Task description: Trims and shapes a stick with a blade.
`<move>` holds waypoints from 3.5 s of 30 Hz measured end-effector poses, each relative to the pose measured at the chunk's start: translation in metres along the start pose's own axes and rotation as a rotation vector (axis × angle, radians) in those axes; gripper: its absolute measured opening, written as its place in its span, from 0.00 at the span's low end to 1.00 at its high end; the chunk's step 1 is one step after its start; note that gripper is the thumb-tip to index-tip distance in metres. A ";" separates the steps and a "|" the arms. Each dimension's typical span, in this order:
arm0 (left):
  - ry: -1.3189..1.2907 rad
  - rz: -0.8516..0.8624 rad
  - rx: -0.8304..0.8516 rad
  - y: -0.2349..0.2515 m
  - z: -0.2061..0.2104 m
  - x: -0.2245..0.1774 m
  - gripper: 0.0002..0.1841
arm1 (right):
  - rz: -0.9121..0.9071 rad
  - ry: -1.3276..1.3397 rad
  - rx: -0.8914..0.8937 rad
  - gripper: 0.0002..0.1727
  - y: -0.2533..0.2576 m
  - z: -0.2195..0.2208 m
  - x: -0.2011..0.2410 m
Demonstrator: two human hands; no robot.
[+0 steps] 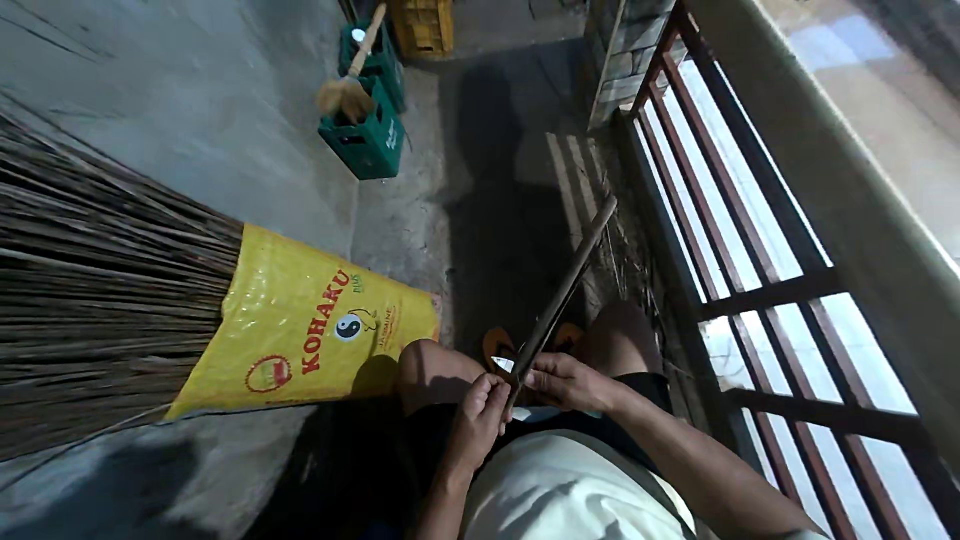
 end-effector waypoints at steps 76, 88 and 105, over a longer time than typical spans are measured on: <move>0.144 -0.267 0.044 -0.039 -0.072 0.036 0.08 | 0.147 0.123 -0.539 0.11 -0.021 -0.081 -0.013; 0.150 -0.262 0.091 -0.038 -0.065 0.031 0.08 | 0.085 0.011 -0.639 0.10 -0.031 -0.089 -0.007; 0.017 -0.226 0.167 -0.057 -0.083 0.026 0.11 | -0.149 -0.123 -0.111 0.14 -0.038 -0.012 0.008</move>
Point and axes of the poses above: each hand's wrist, its own y-axis towards the middle knuckle, its own z-axis out of the palm, x = y × z, the point moved 2 cm from there along y, towards the middle knuckle, and after that the axes turned 11 degrees about -x, right-handed, at the moved point
